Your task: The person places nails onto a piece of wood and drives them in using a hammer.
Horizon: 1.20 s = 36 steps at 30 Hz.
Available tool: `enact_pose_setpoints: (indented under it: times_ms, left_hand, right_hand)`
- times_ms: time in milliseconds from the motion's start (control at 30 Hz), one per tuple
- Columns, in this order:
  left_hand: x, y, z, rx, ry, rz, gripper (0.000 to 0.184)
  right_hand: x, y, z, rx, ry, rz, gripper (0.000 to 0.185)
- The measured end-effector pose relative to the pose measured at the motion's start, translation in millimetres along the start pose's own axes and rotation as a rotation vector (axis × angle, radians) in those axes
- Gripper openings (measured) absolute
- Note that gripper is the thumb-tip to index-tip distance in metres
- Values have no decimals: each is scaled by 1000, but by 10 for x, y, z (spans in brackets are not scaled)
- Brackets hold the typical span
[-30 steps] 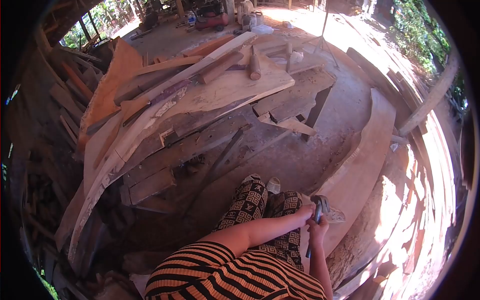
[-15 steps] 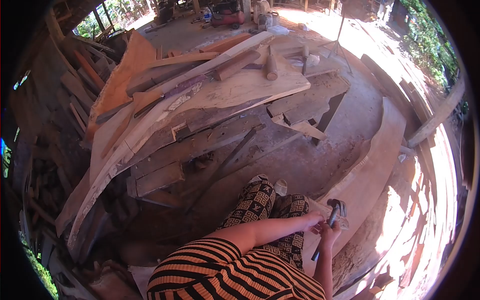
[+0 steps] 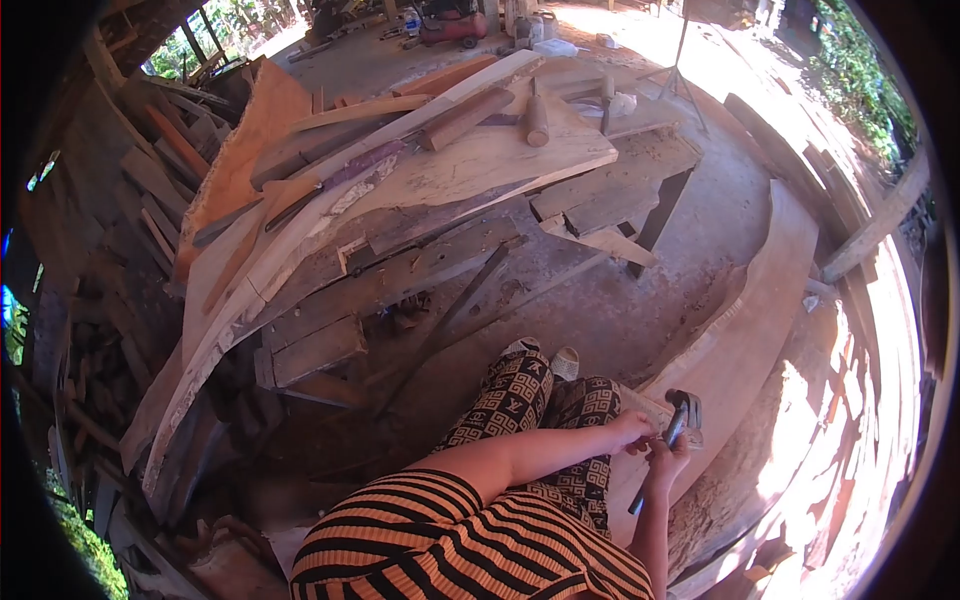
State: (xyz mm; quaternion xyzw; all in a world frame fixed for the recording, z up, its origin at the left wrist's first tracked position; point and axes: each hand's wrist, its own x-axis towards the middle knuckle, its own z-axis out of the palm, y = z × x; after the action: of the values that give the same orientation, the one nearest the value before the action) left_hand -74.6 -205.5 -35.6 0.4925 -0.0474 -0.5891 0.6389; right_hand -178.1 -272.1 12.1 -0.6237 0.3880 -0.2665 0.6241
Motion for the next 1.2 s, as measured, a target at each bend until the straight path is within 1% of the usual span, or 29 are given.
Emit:
enact_pose_setpoints:
  times_ms: [33,100,200,233,267,300,400,433,500,533,600,633,667,733,833,967,1000,1067,1133,1200]
  left_hand:
    - [13,1,3,2,-7,-9,10]
    - [62,-11,3,25,110,79,10]
    - [121,10,4,-33,190,144,9]
    - [115,47,18,-14,221,142,7]
    - [124,48,31,-19,242,170,6]
    - [153,31,17,-36,223,182,7]
    - [205,25,3,117,213,184,8]
    - [210,28,1,152,208,186,7]
    - [233,-43,77,186,197,192,6]
    - [240,-57,86,224,197,180,5]
    - [234,8,52,275,211,178,4]
    - [230,-18,72,290,233,188,4]
    - [328,-132,3,293,213,240,5]
    - [384,-192,-29,513,293,375,6]
    - [475,-256,-19,476,462,548,6]
    - [410,-216,65,513,603,664,6]
    - [409,-206,72,510,603,669,6]
    - [357,-250,106,531,587,547,7]
    - [418,-284,86,530,582,560,7]
    - [423,-310,67,531,581,565,7]
  right_hand:
    - [-20,-8,14,-13,1,11,13]
    - [-37,3,-4,-34,19,26,11]
    - [-85,-113,-98,-49,28,84,8]
    - [-104,-184,-157,-44,34,108,10]
    - [-125,-251,-225,-97,53,107,17]
    - [-133,-314,-283,-69,70,128,24]
    - [-180,-391,-523,18,96,102,27]
    - [-223,-387,-596,4,149,120,27]
    - [-251,-393,-676,-53,89,122,27]
    - [-284,-356,-731,-54,94,121,27]
    - [-309,-256,-760,-145,35,183,27]
    - [-342,-237,-726,-178,62,203,26]
    - [-381,-204,-704,-204,68,212,25]
    - [-423,-154,-651,-200,59,248,22]
    - [-448,46,-604,-166,-1,221,26]
    - [-436,183,-512,-166,-39,196,30]
    - [-415,226,-503,-168,-39,191,30]
    - [-438,305,-527,-227,-74,259,32]
    - [-428,214,-491,-233,-81,236,34]
    - [-437,101,-460,-239,-23,257,34]
